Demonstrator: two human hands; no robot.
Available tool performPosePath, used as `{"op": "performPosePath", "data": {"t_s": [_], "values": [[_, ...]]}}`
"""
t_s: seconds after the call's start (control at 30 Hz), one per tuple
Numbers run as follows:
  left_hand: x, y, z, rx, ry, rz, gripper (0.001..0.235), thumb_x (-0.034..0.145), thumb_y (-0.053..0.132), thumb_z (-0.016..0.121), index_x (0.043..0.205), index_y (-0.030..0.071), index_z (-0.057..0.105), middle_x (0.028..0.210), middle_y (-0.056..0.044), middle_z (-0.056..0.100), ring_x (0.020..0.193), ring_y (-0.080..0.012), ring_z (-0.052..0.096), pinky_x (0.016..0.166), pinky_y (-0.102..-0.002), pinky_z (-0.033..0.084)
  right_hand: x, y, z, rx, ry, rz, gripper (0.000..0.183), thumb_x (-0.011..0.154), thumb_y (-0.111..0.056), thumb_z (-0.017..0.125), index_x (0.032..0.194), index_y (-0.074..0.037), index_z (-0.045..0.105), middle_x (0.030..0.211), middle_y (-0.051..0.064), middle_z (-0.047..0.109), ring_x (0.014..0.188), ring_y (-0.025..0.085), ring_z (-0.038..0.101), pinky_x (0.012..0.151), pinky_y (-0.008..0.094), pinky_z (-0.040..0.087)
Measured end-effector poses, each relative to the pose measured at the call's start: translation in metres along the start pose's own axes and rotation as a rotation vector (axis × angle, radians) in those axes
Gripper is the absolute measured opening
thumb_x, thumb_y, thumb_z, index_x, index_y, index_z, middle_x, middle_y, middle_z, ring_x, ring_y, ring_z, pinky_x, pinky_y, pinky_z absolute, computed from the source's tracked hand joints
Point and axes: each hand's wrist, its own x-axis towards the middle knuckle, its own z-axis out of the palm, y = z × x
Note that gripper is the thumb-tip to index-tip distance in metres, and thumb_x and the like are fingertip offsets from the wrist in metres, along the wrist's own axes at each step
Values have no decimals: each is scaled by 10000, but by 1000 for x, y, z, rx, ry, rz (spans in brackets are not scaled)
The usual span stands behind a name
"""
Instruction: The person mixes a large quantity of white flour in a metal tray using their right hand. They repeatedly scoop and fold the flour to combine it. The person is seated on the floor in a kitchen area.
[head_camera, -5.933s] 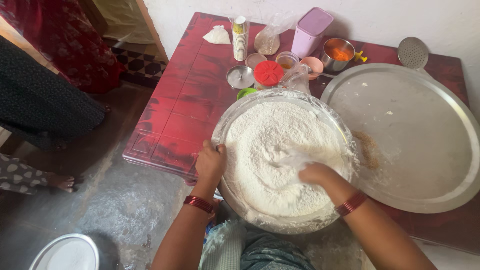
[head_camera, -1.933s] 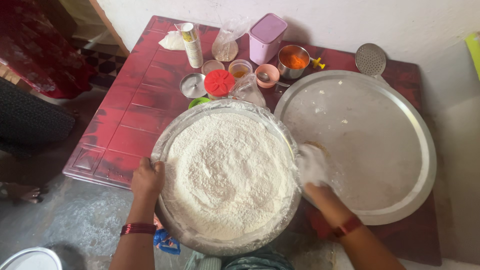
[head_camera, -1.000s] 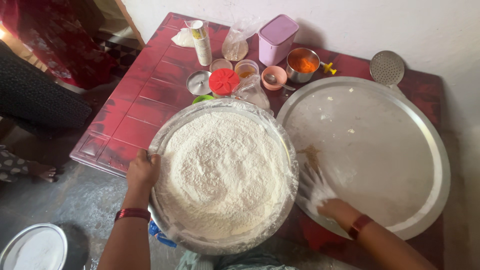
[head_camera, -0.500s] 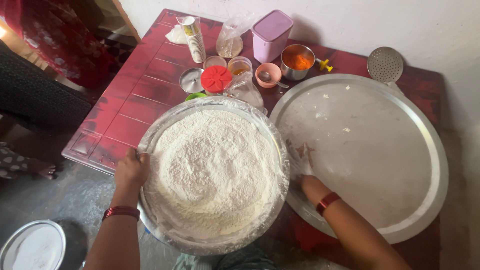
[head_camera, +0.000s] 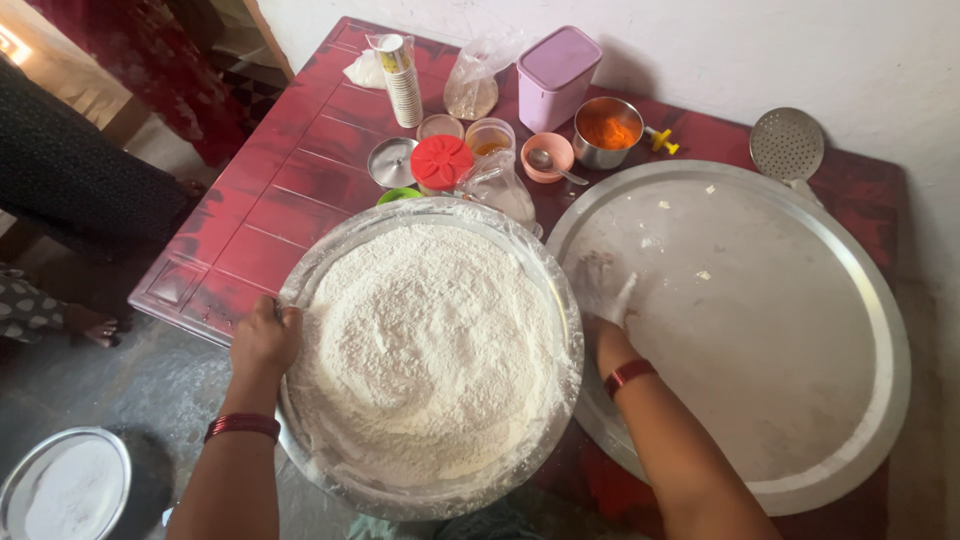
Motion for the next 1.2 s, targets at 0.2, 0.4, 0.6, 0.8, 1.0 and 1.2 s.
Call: {"op": "performPosePath", "data": {"t_s": [0.2, 0.4, 0.6, 0.8, 1.0, 1.2], "values": [[1, 2, 1, -41, -1, 1, 479, 926, 415, 523, 1193, 30, 622, 1070, -346, 685, 1034, -550, 639, 911, -606, 494, -11, 7, 40, -304, 218, 270, 842, 899, -317, 616, 1554, -48, 160, 1612, 148, 244, 1497, 322, 283, 1165, 622, 283], [3, 3, -1, -25, -10, 21, 472, 933, 402, 523, 1188, 16, 617, 1067, -342, 693, 1034, -547, 647, 929, -604, 493, -82, 22, 29, 400, 191, 488, 1026, 919, -626, 543, 1629, -20, 119, 1639, 229, 194, 1529, 357, 157, 1285, 508, 151], [-1, 7, -4, -54, -13, 14, 483, 921, 391, 525, 1230, 29, 608, 1084, -343, 687, 1047, -554, 637, 932, -600, 491, -78, 14, 20, 380, 275, 433, 978, 923, -627, 519, 1602, -75, 83, 1647, 238, 101, 1552, 397, 80, 1245, 519, 98], [-3, 11, -9, -28, -41, -19, 487, 939, 410, 533, 1233, 28, 605, 1099, -330, 693, 1058, -531, 650, 925, -590, 500, -2, 25, 85, 510, 437, 227, 626, 977, -264, 460, 1553, -65, 320, 1646, 197, 288, 1547, 343, 250, 1275, 440, 234], [-5, 12, -13, -53, -50, -11, 487, 942, 413, 543, 1255, 43, 596, 1101, -324, 694, 1061, -518, 653, 932, -582, 499, -3, 60, 125, 498, 416, -124, 618, 906, 2, 442, 1522, -33, 427, 1631, 177, 367, 1524, 322, 327, 1260, 396, 305], [-5, 12, -12, -68, -72, -25, 478, 944, 423, 545, 1228, 42, 599, 1097, -310, 701, 1055, -508, 664, 930, -576, 506, -53, 67, 96, 276, 242, -214, 640, 883, -53, 464, 1512, -23, 352, 1593, 178, 304, 1451, 374, 304, 1194, 403, 292]]}}
